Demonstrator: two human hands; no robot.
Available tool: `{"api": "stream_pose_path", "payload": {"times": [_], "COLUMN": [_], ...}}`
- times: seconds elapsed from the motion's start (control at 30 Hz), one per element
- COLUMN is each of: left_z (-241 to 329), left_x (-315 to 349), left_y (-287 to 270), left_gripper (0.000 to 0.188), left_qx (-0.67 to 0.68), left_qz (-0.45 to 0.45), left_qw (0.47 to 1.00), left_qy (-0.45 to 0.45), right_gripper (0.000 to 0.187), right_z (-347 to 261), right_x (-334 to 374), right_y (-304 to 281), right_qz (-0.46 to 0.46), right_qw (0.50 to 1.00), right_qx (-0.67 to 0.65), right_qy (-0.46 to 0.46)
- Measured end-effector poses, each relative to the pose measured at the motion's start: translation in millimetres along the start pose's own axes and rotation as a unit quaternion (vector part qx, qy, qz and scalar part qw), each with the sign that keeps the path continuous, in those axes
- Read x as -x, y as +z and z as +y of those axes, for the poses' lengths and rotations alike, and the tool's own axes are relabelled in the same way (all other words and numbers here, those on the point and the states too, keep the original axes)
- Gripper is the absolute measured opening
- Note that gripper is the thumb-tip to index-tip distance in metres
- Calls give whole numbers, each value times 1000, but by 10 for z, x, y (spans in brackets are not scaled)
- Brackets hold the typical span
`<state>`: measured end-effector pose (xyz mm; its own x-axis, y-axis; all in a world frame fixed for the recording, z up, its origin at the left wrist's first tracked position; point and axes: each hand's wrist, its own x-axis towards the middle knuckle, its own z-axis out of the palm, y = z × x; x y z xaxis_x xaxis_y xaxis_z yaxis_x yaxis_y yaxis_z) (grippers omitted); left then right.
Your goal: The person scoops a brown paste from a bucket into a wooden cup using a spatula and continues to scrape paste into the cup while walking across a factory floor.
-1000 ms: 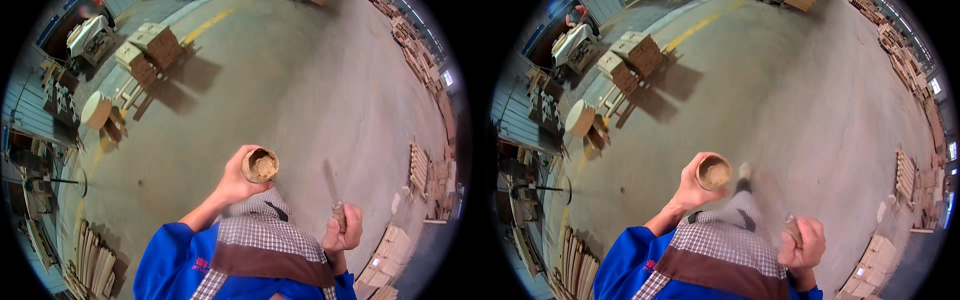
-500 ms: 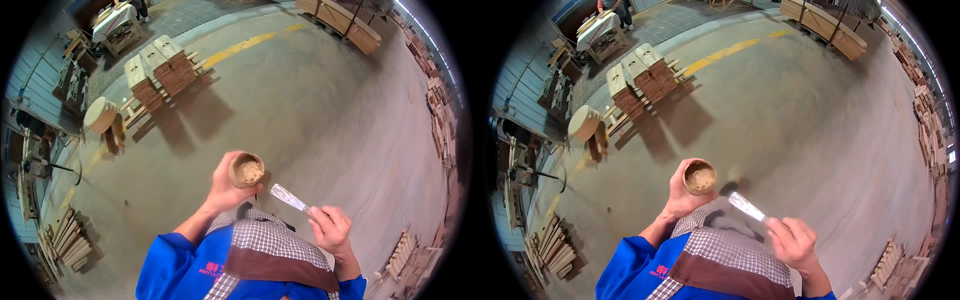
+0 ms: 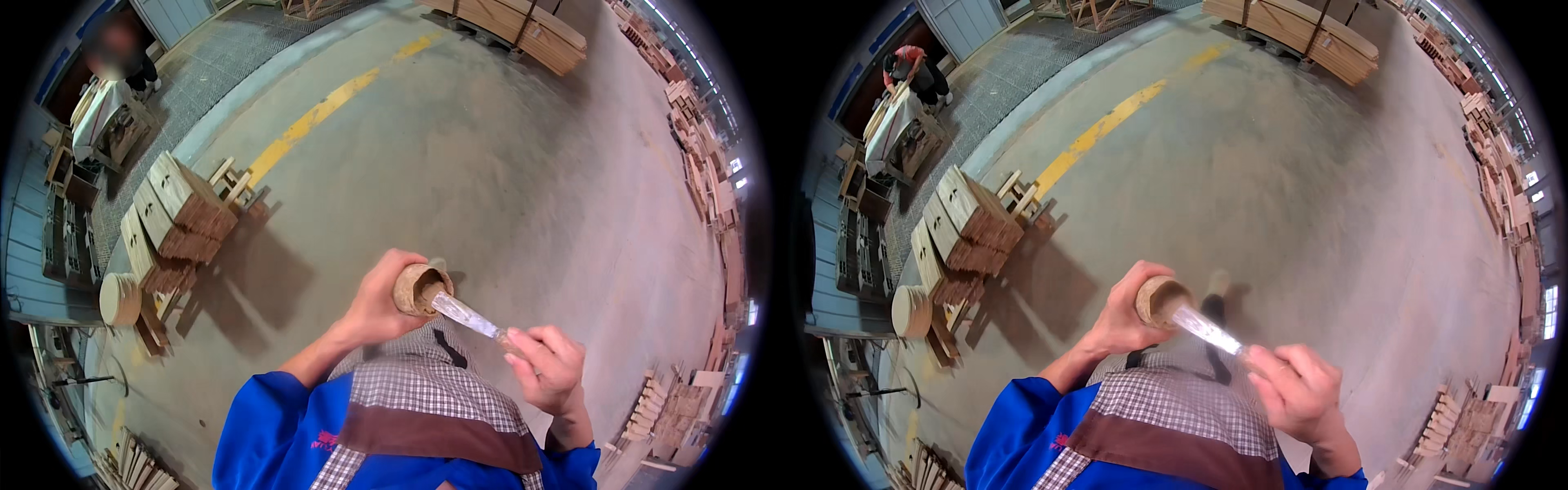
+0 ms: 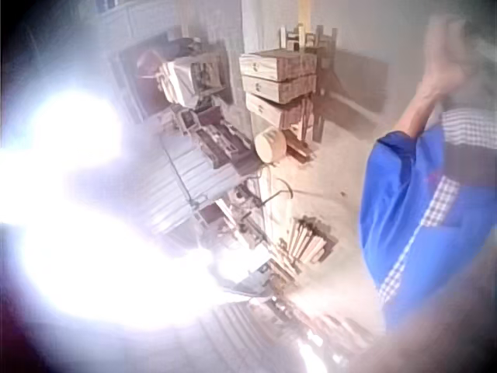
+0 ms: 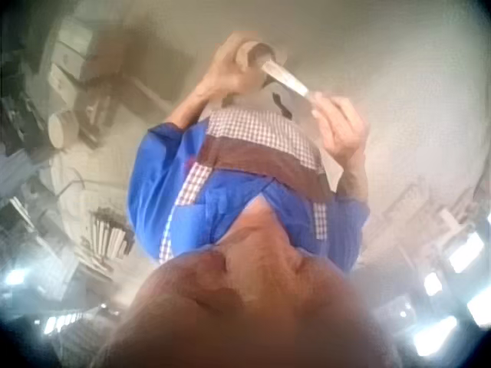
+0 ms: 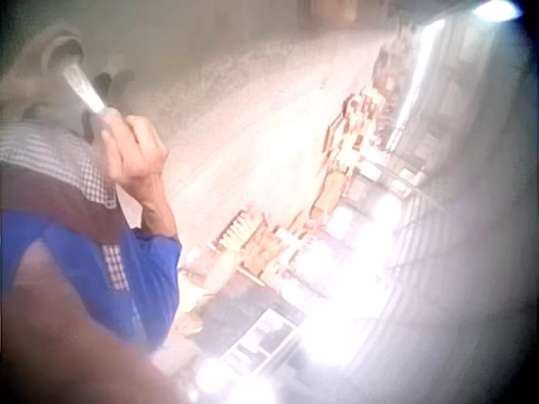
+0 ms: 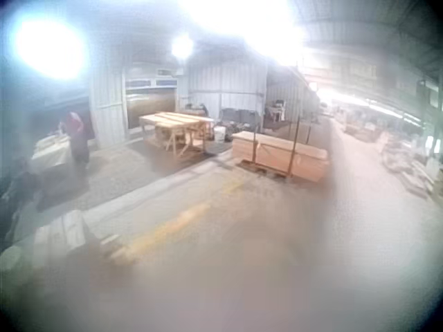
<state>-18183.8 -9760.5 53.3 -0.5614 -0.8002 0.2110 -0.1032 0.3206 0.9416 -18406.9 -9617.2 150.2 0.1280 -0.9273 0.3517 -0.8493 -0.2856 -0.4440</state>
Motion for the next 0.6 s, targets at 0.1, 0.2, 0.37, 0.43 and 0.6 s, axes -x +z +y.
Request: {"api": "stream_pose_path", "payload": {"times": [0.1,0.2,0.37,0.43,0.6], "left_z": [-249,-481,-913,-1194,-1964], "left_x": [-908,-1777,-2957,-3446,-4911], "left_y": [-31,-116,-506,-590,-1122], "left_gripper": [57,57,58,59,66], "left_qx": [17,5,-66,-15,-9], "left_qz": [11,51,85,142,139], "left_qw": [999,996,984,979,980], "left_qy": [-44,-76,-140,-143,-140], "right_gripper": [36,32,29,30,21], "right_z": [745,1436,2376,2682,3457], "right_x": [-842,-1845,-3570,-4134,-5512], "right_y": [11,103,77,286,593], "right_qz": [43,17,-86,-120,-111], "right_qw": [998,997,987,982,987], "right_qx": [-49,-61,-84,-71,-66], "right_qy": [2,-45,-104,-130,-91]}}
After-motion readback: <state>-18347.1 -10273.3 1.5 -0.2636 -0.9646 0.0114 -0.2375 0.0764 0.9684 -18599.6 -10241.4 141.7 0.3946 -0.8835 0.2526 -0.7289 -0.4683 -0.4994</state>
